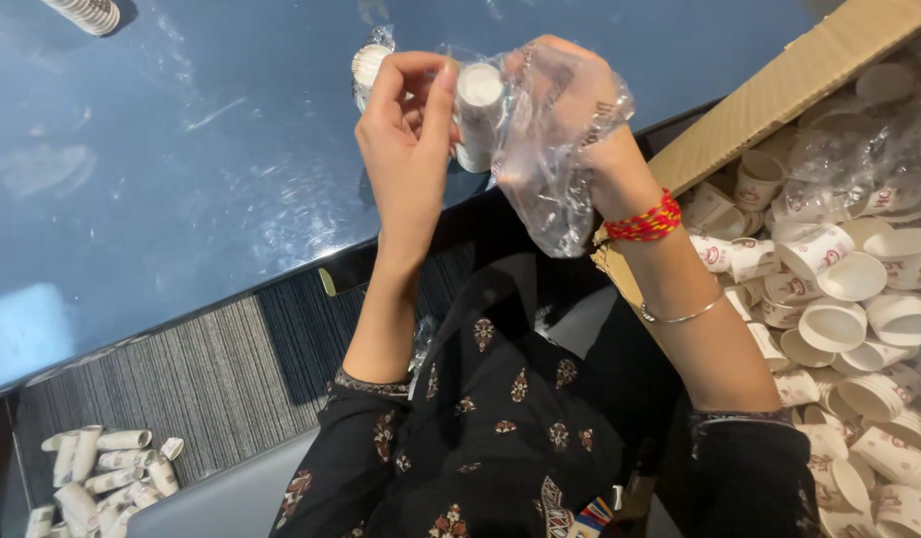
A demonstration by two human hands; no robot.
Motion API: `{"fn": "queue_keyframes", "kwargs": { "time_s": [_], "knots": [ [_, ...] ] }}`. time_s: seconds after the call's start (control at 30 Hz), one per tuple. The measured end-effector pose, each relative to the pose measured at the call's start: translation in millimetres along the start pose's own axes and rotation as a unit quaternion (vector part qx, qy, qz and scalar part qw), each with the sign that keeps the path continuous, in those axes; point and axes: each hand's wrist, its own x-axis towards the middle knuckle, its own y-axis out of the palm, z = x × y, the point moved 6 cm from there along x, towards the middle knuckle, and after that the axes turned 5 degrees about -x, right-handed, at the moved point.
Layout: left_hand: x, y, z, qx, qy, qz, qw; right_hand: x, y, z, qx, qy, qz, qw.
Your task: Packing small paper cups into plastic sleeves from a large cardboard box.
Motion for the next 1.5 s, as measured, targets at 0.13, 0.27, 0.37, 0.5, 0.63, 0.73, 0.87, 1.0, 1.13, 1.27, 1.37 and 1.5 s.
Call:
{"fn": "queue_keyframes", "kwargs": {
  "time_s": [0.13, 0.27, 0.37, 0.5, 0.63, 0.73, 0.87, 1.0, 1.13, 1.27, 1.37, 1.5],
  "knots": [
    [7.2, 2.2, -0.6, 0.116, 0.068, -0.04, 0.99, 17.2, -39.0, -76.6, 0.053, -0.004, -0.068, 0.996],
    [-1.6, 6.8, 20.4, 0.192, 0.062, -0.051, 0.978, 31.8, -52.1, -98.2, -0.021, 0.015, -0.153, 0.988],
    [-15.3, 8.8, 29.4, 0.218, 0.13, -0.033, 0.967, 34.0, -57.6, -98.5, -0.109, 0.082, -0.182, 0.974],
    [-28.9, 16.4, 1.2, 0.141, 0.197, -0.012, 0.97, 29.3, -50.7, -104.1, -0.048, 0.178, -0.186, 0.965],
    [-27.2, 6.3, 52.7, 0.225, -0.06, -0.039, 0.972, 10.7, -50.7, -130.1, -0.051, 0.201, -0.216, 0.954],
    [-34.4, 3.9, 61.6, 0.224, 0.028, -0.044, 0.973, -3.7, -53.8, -155.6, -0.031, 0.188, -0.228, 0.955],
    [-43.2, -0.3, 73.3, 0.233, -0.015, -0.043, 0.971, -19.7, -56.9, -165.5, -0.16, 0.119, -0.266, 0.943],
    [-44.4, -1.8, 69.0, 0.226, -0.096, -0.031, 0.969, -24.1, -40.0, -143.6, -0.267, 0.023, -0.271, 0.925],
    [-49.0, -4.9, 75.5, 0.296, 0.024, -0.02, 0.955, -28.7, -32.7, -134.6, -0.421, 0.137, -0.318, 0.839],
    [-48.6, -7.8, 76.8, 0.281, -0.008, -0.023, 0.959, -29.1, -22.2, -119.4, -0.527, 0.035, -0.306, 0.792],
    [-45.5, -5.4, 67.9, 0.243, -0.09, -0.028, 0.965, -29.1, -24.6, -117.0, -0.471, 0.073, -0.31, 0.823],
    [-48.1, -4.7, 80.5, 0.128, -0.123, -0.032, 0.984, -32.9, -27.7, -119.8, -0.279, 0.078, -0.297, 0.91]
  ]
}}
